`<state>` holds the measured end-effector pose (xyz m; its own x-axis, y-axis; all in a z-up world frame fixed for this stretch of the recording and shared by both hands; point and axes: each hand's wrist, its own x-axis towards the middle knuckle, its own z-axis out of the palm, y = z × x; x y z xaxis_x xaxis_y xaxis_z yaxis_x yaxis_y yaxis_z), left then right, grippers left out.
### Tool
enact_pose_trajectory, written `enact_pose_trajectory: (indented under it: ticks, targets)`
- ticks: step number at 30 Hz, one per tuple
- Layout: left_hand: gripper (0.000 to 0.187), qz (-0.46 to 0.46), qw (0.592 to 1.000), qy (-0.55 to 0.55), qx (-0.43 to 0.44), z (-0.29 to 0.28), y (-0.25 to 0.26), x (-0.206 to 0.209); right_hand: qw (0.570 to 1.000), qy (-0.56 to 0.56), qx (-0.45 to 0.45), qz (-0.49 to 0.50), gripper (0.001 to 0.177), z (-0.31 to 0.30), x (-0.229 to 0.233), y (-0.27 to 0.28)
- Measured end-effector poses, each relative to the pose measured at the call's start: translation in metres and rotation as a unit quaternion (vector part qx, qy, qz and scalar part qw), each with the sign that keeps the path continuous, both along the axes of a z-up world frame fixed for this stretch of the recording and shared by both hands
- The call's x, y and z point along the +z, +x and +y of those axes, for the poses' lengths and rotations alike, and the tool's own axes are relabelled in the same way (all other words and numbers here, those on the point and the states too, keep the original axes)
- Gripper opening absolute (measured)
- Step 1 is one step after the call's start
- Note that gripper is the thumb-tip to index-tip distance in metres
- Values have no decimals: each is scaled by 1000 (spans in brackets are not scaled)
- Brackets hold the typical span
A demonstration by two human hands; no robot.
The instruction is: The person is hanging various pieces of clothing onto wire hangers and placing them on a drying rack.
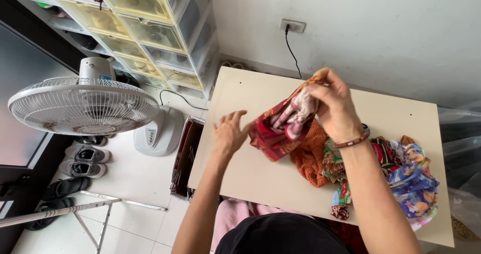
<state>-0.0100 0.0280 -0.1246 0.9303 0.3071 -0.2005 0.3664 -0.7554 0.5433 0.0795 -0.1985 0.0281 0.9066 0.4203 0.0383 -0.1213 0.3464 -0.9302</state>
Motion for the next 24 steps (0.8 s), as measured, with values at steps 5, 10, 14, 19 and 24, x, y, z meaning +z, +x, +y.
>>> enact_pose_trajectory:
  ticks: [5,10,14,19,24]
  targets:
    - [61,-45,997,-64,-17,-53,16,-13,998,11,60,5,16,5,1,-8]
    - [37,21,999,-35,-24,-44,25,-86,997,57,42,17,18,-23,-3,6]
    - [18,-80,995,29,51,8,25,-41,996,-58,-27,-68,25,-46,-20,17]
    - [27,-201,974,28,99,43,17,100,780,-575,-40,-246,35,-53,-55,24]
    - [38,-328,936,110,58,45,10,155,718,-677,-97,-128,26,-47,-84,49]
